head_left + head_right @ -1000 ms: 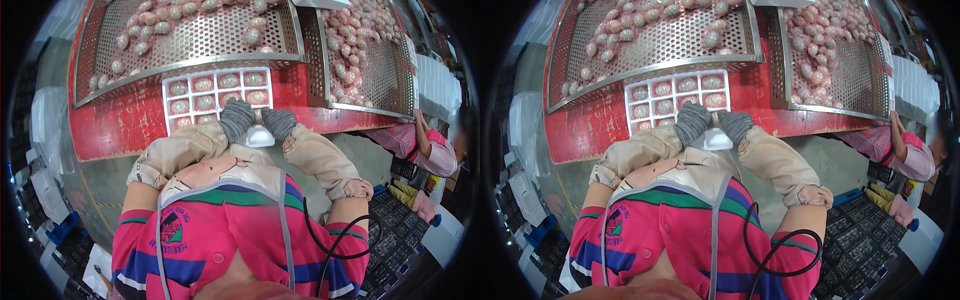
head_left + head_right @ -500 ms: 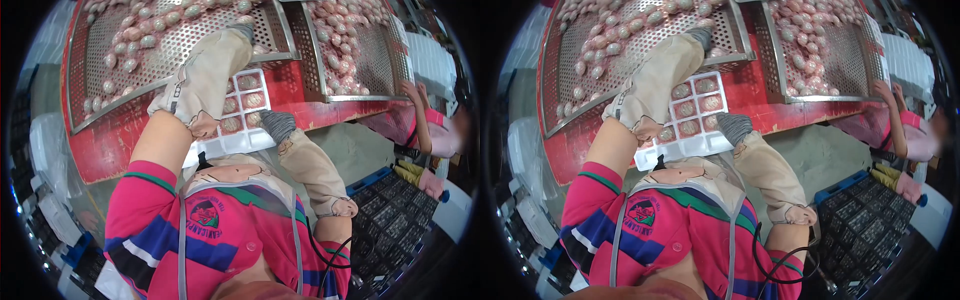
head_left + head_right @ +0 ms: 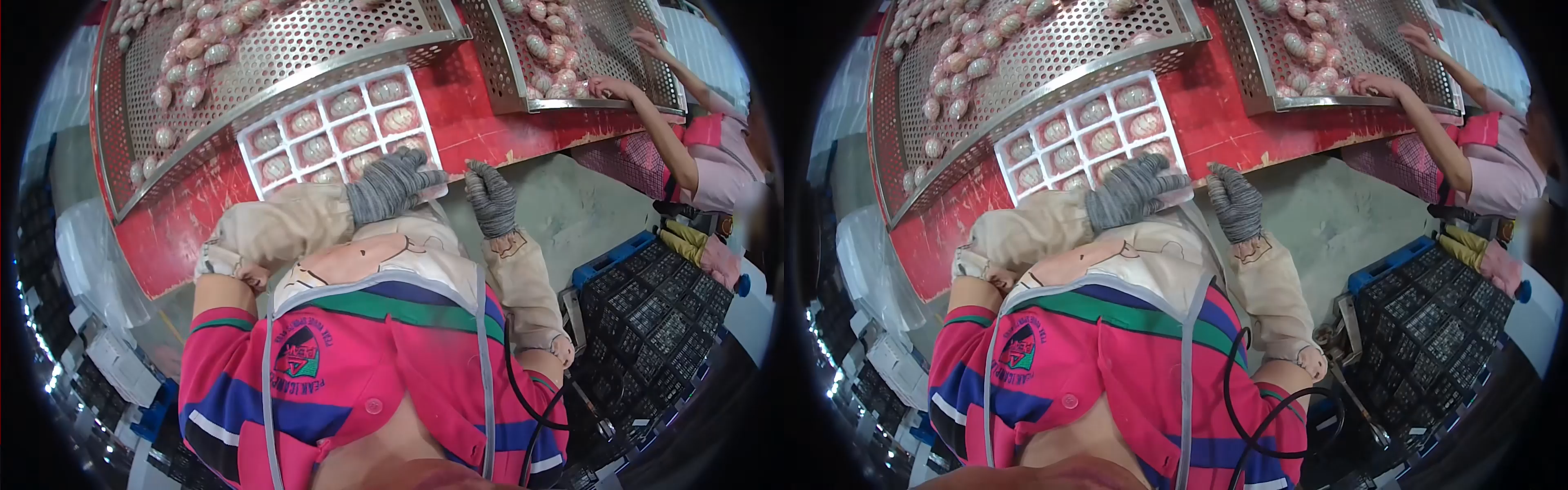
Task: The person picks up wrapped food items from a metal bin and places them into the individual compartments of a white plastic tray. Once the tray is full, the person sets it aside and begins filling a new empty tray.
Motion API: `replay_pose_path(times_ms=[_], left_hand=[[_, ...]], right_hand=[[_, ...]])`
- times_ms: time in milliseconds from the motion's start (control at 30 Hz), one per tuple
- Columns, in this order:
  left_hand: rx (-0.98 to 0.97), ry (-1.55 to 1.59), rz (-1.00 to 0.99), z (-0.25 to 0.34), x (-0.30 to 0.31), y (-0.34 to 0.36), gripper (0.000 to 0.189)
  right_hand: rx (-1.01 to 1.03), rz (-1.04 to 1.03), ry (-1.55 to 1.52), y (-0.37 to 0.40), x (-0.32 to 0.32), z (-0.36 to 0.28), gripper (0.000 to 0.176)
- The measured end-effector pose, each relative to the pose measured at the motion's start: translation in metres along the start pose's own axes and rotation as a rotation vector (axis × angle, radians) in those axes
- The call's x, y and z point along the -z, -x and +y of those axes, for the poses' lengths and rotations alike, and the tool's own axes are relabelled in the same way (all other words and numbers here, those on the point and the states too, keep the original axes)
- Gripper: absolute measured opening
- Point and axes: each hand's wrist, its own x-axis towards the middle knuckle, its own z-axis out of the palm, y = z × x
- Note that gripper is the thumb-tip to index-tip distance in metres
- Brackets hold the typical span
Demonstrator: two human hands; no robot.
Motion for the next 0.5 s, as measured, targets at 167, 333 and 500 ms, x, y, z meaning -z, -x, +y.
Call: replay_pose_path(times_ms=[167,333,500], left_hand=[[0.141,0.261,0.387,0.008,-0.018,0.029,0.052],[0.254,-0.022,0.279,0.008,-0.019,0.037,0.034],[0.267,-0.131,0.193,-0.015,-0.042,0.017,0.023]], right_hand=[[0.44,-0.134,0.391,0.001,-0.003,-0.032,0.034],[0.31,-0.615,0.75,-0.021,-0.011,-0.038,0.035],[0.412,-0.605,0.801,-0.024,-0.026,-0.012,0.034]])
